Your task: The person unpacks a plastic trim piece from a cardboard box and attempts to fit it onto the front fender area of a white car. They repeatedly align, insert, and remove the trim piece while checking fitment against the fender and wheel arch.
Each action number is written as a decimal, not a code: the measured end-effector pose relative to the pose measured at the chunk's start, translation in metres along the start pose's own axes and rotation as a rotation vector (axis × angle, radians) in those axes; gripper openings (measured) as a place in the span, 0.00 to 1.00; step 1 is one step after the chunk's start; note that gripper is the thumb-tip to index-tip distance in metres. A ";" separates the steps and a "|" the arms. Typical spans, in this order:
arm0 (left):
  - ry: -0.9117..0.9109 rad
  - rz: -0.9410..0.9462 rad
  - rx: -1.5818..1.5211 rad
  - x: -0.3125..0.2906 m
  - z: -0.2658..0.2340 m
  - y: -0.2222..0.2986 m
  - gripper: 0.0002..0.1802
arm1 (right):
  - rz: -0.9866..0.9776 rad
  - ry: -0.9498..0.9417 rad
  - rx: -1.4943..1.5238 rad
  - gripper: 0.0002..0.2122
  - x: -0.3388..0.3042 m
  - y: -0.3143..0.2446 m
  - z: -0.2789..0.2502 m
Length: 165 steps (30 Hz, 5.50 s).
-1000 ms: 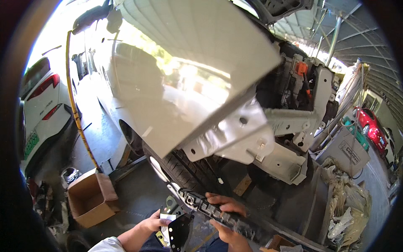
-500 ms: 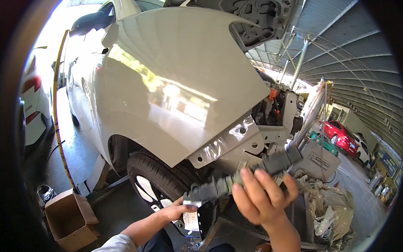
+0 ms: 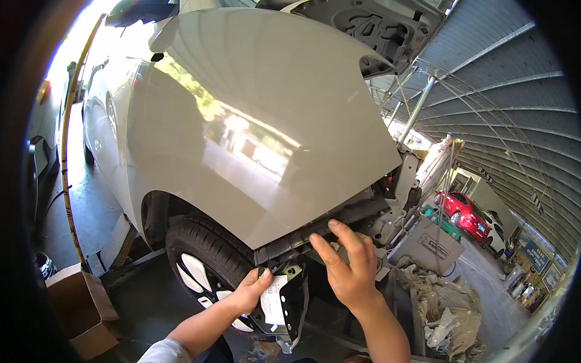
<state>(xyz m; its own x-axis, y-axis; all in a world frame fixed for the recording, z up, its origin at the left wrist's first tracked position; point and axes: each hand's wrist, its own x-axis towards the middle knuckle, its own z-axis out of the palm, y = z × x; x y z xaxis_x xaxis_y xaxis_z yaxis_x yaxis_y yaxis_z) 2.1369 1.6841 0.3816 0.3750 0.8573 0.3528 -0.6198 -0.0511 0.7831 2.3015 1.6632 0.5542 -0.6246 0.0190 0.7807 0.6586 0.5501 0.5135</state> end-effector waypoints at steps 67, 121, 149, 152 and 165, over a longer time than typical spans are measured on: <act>0.192 0.749 0.601 -0.019 0.028 0.023 0.19 | 0.130 0.100 -0.276 0.25 -0.052 -0.010 -0.029; 0.310 0.568 0.076 0.008 0.040 0.043 0.26 | 0.769 0.416 1.022 0.22 0.021 0.043 -0.016; 0.326 0.561 0.122 0.018 0.046 0.039 0.24 | 0.726 0.563 0.862 0.21 0.034 0.036 -0.007; 0.331 0.552 0.133 0.020 0.048 0.040 0.23 | 0.756 0.548 0.853 0.21 0.034 0.039 -0.010; 0.348 0.512 0.031 0.017 0.052 0.045 0.21 | 0.695 0.454 0.960 0.28 0.032 0.028 -0.009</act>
<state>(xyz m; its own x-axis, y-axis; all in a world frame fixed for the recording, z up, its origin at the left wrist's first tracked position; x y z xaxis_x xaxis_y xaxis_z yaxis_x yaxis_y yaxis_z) 2.1513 1.6693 0.4495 -0.2147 0.8368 0.5036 -0.6394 -0.5102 0.5752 2.3043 1.6716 0.5969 0.0536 0.3635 0.9301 0.1021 0.9245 -0.3672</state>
